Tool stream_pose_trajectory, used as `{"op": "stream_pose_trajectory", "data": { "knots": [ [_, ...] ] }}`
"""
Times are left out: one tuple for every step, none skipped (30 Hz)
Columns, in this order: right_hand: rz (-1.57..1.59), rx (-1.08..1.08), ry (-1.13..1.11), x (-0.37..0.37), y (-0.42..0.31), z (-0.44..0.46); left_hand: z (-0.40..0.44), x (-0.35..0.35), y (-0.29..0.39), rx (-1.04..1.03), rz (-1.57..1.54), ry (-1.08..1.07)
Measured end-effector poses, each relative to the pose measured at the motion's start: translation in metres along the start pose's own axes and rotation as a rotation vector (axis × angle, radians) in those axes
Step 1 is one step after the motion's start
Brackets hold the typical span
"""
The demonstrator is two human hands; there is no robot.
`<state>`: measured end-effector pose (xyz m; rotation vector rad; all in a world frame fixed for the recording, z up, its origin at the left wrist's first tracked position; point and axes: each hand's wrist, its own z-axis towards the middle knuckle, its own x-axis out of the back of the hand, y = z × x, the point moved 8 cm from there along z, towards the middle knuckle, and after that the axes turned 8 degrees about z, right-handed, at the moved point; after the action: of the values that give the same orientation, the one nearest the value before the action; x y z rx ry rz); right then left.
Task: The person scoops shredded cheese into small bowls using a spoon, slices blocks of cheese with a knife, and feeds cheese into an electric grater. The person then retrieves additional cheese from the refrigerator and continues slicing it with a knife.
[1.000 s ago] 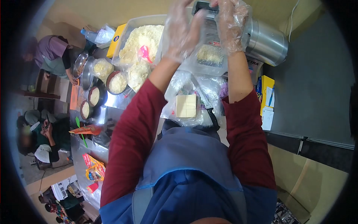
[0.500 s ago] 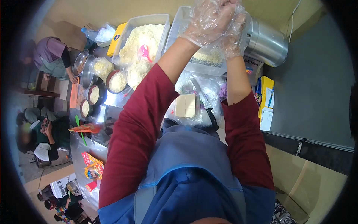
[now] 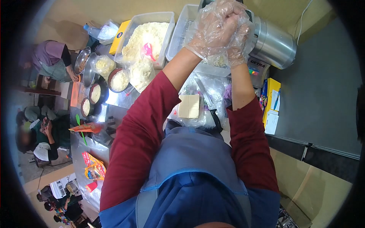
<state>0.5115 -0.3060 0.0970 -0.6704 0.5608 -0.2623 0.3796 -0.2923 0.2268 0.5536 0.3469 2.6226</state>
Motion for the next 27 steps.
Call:
{"op": "stream_pose_trajectory", "data": {
  "knots": [
    [0.036,0.002,-0.012,-0.003,-0.003,0.0,-0.001,0.0,0.0,0.004,-0.02,-0.006],
    [0.072,0.004,-0.025,-0.006,-0.006,0.0,-0.002,0.0,-0.001,0.011,-0.02,-0.005],
    [0.261,-0.086,0.03,-0.002,-0.003,0.002,-0.004,-0.002,-0.004,0.035,-0.011,-0.037],
    [0.356,-0.137,0.055,-0.012,-0.012,0.005,-0.006,-0.004,-0.006,0.06,-0.002,-0.068],
    [0.453,-0.185,0.086,-0.022,-0.02,0.008,-0.011,0.004,0.002,0.067,0.003,-0.067],
    [-0.077,0.015,0.029,-0.048,-0.06,0.009,-0.021,0.015,0.014,0.141,0.16,-0.11],
    [-0.341,0.109,-0.012,-0.061,-0.076,0.012,-0.03,0.025,0.02,0.211,0.316,-0.155],
    [-0.602,0.215,-0.028,-0.074,-0.092,0.013,-0.045,0.029,0.02,0.213,0.317,-0.16],
    [-0.646,0.334,-0.102,-0.082,-0.102,0.012,-0.071,0.034,0.012,0.266,0.264,-0.108],
    [-0.688,0.452,-0.178,-0.089,-0.108,0.008,-0.1,0.039,0.005,0.32,0.209,-0.054],
    [-0.687,0.448,-0.178,-0.089,-0.105,0.008,-0.13,0.034,0.002,0.395,0.225,-0.189],
    [-0.675,0.489,-0.137,-0.087,-0.103,0.007,-0.165,0.027,0.0,0.47,0.239,-0.323],
    [-0.662,0.528,-0.097,-0.086,-0.103,0.006,-0.211,0.013,-0.005,0.484,0.241,-0.453],
    [-0.66,0.524,-0.099,-0.088,-0.105,0.006,-0.252,0.0,-0.01,0.495,0.242,-0.583],
    [-0.689,0.496,-0.078,-0.091,-0.111,0.007,-0.289,-0.009,-0.013,0.631,0.194,-0.827],
    [-0.714,0.466,-0.06,-0.094,-0.114,0.006,-0.318,-0.02,-0.006,0.579,0.431,-1.101],
    [-0.708,0.464,-0.067,-0.097,-0.117,0.004,-0.331,-0.022,-0.001,0.588,0.434,-1.096],
    [-0.746,0.438,-0.025,-0.096,-0.118,0.003,-0.345,-0.023,0.0,0.633,0.443,-1.091],
    [-0.784,0.413,0.017,-0.096,-0.117,0.004,-0.353,-0.023,-0.002,0.678,0.452,-1.086],
    [-0.265,0.512,0.079,-0.081,-0.102,0.005,-0.357,-0.025,-0.003,0.669,0.465,-1.134],
    [0.233,0.665,0.088,-0.067,-0.087,0.003,-0.358,-0.026,-0.004,0.678,0.466,-1.128],
    [-0.209,0.599,-0.046,-0.069,-0.094,0.003,-0.358,-0.027,-0.005,0.687,0.455,-1.126],
    [-0.647,0.516,-0.181,-0.082,-0.092,0.004,-0.358,-0.027,-0.007,0.692,0.444,-1.123],
    [-0.599,0.525,-0.093,-0.08,-0.093,0.006,-0.357,-0.027,-0.009,0.696,0.445,-1.117],
    [-0.598,0.526,-0.099,-0.081,-0.093,0.005,-0.357,-0.027,-0.012,0.718,0.417,-1.13],
    [-0.615,0.519,-0.103,-0.081,-0.093,0.005,-0.358,-0.028,-0.013,0.738,0.389,-1.143],
    [-0.631,0.512,-0.106,-0.081,-0.093,0.004,-0.357,-0.028,-0.015,0.739,0.388,-1.138]
  ]
}}
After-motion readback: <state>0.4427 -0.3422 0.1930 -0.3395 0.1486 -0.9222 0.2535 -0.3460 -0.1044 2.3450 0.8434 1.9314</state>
